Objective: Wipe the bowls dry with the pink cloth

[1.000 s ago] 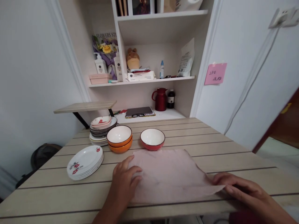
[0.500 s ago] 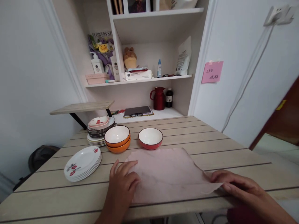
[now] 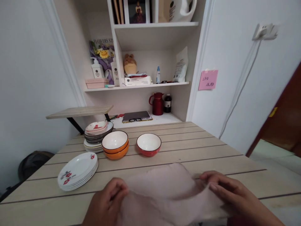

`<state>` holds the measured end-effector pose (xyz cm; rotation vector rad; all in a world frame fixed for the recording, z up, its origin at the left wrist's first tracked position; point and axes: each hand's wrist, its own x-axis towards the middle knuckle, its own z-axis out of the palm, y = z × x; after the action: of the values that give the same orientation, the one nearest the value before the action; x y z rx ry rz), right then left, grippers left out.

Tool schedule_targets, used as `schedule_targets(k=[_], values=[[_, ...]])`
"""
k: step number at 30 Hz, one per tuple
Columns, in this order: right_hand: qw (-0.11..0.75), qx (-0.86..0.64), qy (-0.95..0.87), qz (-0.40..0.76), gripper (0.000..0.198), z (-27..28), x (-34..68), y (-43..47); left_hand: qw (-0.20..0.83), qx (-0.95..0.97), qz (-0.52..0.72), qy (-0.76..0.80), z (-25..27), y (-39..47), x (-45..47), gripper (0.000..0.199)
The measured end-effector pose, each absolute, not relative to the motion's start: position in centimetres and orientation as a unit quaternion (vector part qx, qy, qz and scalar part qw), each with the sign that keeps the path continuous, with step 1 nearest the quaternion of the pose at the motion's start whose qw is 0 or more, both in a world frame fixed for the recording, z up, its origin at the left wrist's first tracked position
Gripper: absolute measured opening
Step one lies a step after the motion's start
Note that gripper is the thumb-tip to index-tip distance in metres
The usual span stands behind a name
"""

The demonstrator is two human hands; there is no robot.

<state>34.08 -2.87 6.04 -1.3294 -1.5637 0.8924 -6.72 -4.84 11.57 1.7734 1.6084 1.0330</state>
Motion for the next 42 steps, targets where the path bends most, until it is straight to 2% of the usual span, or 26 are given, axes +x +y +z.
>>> schedule_targets(k=[3, 10, 12, 15, 19, 23, 26, 32, 35, 42], values=[[0.379, -0.545, -0.653, 0.365, 0.04, 7.3, 32.4, -1.1, 0.245, 0.622, 0.384, 0.637, 11.8, -3.2, -6.7, 0.03], [0.359, -0.549, -0.65, 0.383, 0.03, 7.9, 29.2, 2.6, 0.244, 0.577, 0.389, 0.675, 10.0, -2.4, -9.1, 0.033], [0.353, -0.57, -0.662, 0.334, 0.023, 7.7, 29.0, 3.3, 0.214, 0.579, 0.376, 0.691, 9.7, -2.3, -9.6, 0.031], [0.321, -0.625, -0.679, 0.211, 0.036, 7.6, 29.1, 3.4, 0.191, 0.575, 0.382, 0.698, 9.5, -2.1, -9.7, 0.033], [0.238, -0.614, -0.739, 0.14, 0.021, 7.6, 28.8, 2.6, 0.195, 0.624, 0.407, 0.637, 9.9, -2.3, -9.1, 0.038], [0.309, -0.591, -0.715, 0.209, 0.018, 7.3, 28.9, 2.2, 0.117, 0.704, 0.404, 0.573, 10.6, -2.5, -8.7, 0.032], [0.367, -0.621, -0.636, 0.273, 0.024, 7.0, 30.4, 2.5, 0.033, 0.698, 0.446, 0.56, 11.0, -2.7, -9.0, 0.031], [0.405, -0.638, -0.578, 0.308, 0.035, 7.9, 32.4, 2.2, -0.05, 0.747, 0.429, 0.506, 9.7, -3.7, -8.3, 0.021], [0.421, -0.63, -0.581, 0.299, 0.036, 9.5, 30.4, 1.3, -0.057, 0.761, 0.428, 0.484, 8.8, -4.1, -7.4, 0.02], [0.4, -0.533, -0.676, 0.315, 0.014, 12.3, 21.0, -0.1, 0.025, 0.736, 0.446, 0.509, 7.7, -4.6, -7.6, 0.02]])
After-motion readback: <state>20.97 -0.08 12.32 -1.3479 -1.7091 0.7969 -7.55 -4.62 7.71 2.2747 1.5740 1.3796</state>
